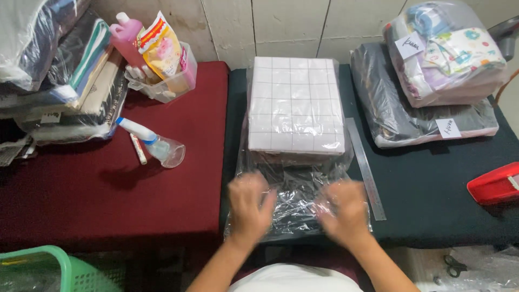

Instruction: Packaging a stack of folded items into a clear plastic bag.

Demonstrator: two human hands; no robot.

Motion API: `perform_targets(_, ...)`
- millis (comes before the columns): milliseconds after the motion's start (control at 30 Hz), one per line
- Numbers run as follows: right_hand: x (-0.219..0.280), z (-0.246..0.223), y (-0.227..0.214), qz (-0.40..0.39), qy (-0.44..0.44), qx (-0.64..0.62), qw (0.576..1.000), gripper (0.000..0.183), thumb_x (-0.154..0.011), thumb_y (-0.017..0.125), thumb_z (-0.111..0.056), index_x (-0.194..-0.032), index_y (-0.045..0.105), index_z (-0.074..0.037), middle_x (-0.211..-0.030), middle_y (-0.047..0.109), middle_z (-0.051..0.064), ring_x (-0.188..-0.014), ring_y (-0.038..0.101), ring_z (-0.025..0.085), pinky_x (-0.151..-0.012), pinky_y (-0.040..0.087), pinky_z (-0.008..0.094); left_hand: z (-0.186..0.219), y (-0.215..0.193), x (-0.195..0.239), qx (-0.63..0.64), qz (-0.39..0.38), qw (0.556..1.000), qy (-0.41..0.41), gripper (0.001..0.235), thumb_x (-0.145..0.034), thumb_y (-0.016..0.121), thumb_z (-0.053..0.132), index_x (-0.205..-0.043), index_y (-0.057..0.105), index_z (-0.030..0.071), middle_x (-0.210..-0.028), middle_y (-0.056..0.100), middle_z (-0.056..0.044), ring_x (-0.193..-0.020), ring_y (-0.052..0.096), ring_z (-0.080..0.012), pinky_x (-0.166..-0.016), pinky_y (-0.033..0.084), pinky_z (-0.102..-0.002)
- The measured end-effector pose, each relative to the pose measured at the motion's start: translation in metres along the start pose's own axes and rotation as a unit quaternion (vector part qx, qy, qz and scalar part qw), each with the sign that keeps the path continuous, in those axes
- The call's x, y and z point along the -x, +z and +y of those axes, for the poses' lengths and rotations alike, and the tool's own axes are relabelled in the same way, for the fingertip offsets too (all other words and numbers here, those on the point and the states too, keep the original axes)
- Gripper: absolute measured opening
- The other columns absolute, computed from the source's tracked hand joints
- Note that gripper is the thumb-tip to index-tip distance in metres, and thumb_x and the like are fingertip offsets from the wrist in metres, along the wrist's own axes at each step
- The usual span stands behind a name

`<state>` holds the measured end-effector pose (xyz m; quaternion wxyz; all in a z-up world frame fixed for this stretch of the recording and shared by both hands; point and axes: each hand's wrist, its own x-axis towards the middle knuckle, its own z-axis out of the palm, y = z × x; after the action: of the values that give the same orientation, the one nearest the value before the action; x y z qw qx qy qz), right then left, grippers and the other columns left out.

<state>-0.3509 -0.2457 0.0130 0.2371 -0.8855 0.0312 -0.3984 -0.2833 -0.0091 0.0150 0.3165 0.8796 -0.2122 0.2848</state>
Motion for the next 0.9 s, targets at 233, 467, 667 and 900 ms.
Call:
perform_targets(233, 0.025, -0.011, 0.003, -0.232, -0.239, -0.069, 0.940, 0.031, -0.064, 0.082, -0.015, -0.091, 0.069, -0.009, -0.093, 0.066, 0.008, -0.100, 0.061, 0.033, -0.097, 0.042, 0.055, 0.023, -0.011, 0.068, 0.371, -0.294, 0.869, 0.142, 0.013, -0.089, 0.076, 0.004, -0.101, 0.072, 0.000, -0.102, 0.072, -0.017, -0.099, 0.070, -0.0360, -0.090, 0.057, -0.042)
perform_targets(467, 0.012, -0.037, -0.028, -0.188, -0.161, -0.116, 0.962, 0.023, -0.068, 0.078, -0.003, -0.086, 0.066, -0.009, -0.086, 0.063, 0.005, -0.089, 0.058, 0.030, -0.081, 0.049, 0.044, 0.043, -0.009, 0.064, 0.280, -0.118, 0.923, 0.236, 0.033, -0.081, 0.066, -0.005, -0.114, 0.067, -0.004, -0.115, 0.067, -0.019, -0.117, 0.068, -0.0393, -0.105, 0.056, -0.048)
perform_targets(667, 0.008, -0.048, -0.047, -0.243, -0.101, -0.168, 0.950, 0.019, -0.078, 0.085, -0.010, -0.090, 0.071, -0.012, -0.087, 0.067, 0.003, -0.085, 0.062, 0.024, -0.074, 0.050, 0.038, 0.040, -0.011, 0.071, 0.340, -0.101, 0.865, 0.354, 0.028, -0.081, 0.071, -0.001, -0.109, 0.066, -0.005, -0.107, 0.067, -0.020, -0.099, 0.066, -0.0376, -0.089, 0.056, -0.046)
perform_targets(900, 0.029, -0.003, 0.010, -0.235, -0.188, 0.050, 0.952, 0.041, -0.063, 0.082, -0.017, -0.102, 0.069, -0.010, -0.095, 0.066, 0.007, -0.097, 0.062, 0.030, -0.088, 0.050, 0.047, 0.034, 0.003, 0.090, 0.279, -0.107, 0.936, 0.184, 0.030, -0.077, 0.066, -0.008, -0.106, 0.066, -0.003, -0.111, 0.069, -0.018, -0.108, 0.068, -0.0383, -0.096, 0.056, -0.046)
